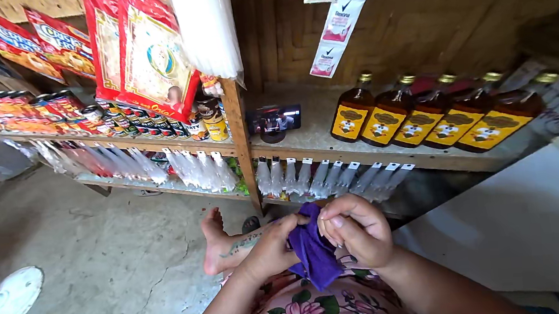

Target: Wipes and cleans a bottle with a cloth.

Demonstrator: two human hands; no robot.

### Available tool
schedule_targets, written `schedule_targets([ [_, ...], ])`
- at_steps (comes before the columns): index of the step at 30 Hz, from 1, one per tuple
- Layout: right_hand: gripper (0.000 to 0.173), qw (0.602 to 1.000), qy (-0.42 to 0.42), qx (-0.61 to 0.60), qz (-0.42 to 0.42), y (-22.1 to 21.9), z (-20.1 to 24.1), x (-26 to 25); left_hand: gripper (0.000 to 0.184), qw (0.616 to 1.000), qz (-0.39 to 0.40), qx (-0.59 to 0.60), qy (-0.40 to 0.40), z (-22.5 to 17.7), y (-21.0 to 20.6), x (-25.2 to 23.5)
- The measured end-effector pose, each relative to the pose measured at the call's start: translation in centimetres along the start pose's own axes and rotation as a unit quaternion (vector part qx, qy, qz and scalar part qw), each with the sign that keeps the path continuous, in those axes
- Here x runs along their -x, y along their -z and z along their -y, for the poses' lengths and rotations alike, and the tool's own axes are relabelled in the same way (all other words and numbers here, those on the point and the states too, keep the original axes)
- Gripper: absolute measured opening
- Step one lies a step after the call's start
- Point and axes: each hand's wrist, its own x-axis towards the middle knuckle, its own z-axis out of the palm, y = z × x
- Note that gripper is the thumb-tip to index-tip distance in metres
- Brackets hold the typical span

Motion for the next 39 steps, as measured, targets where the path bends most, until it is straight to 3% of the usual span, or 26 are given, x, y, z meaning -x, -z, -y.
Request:
schedule_targets([
  [6, 0.021, 1.0, -0.001, -0.007, -0.002, 0.2, -0.3, -0.2, 0.044, 0.989, -0.026, 0.144, 0.002, 1.6, -0.8, 1.1],
  [12, 0.021, 1.0, 0.008, 0.013, 0.002, -0.5, -0.2, 0.1, 0.044, 0.969, -0.095, 0.199, 0.113, 1.6, -1.6, 1.2],
  [16, 0.02, 0.999, 0.023, 0.03, 0.02, -1.1, 0.1, 0.3, 0.055, 0.978, -0.11, 0.176, 0.035, 1.1, -2.0, 0.7],
  [19, 0.021, 0.999, 0.028, 0.025, 0.023, -1.2, 0.2, 0.4, 0.058, 0.981, -0.096, 0.168, 0.022, 0.0, -1.8, 0.7],
  [28, 0.021, 0.999, 0.032, 0.033, 0.023, -0.8, -0.1, 0.4, 0.07, 0.942, -0.103, 0.319, -0.023, -0.6, -2.3, 1.5],
  [35, 0.021, 0.998, 0.042, 0.039, 0.028, -1.0, -0.1, 0.7, 0.025, 0.97, -0.107, 0.22, -0.004, -0.4, -2.0, 2.2],
  [39, 0.02, 0.998, 0.04, 0.036, 0.018, -0.9, -0.2, 0.5, 0.041, 0.988, -0.105, 0.108, -0.016, 0.5, -2.5, 3.1],
])
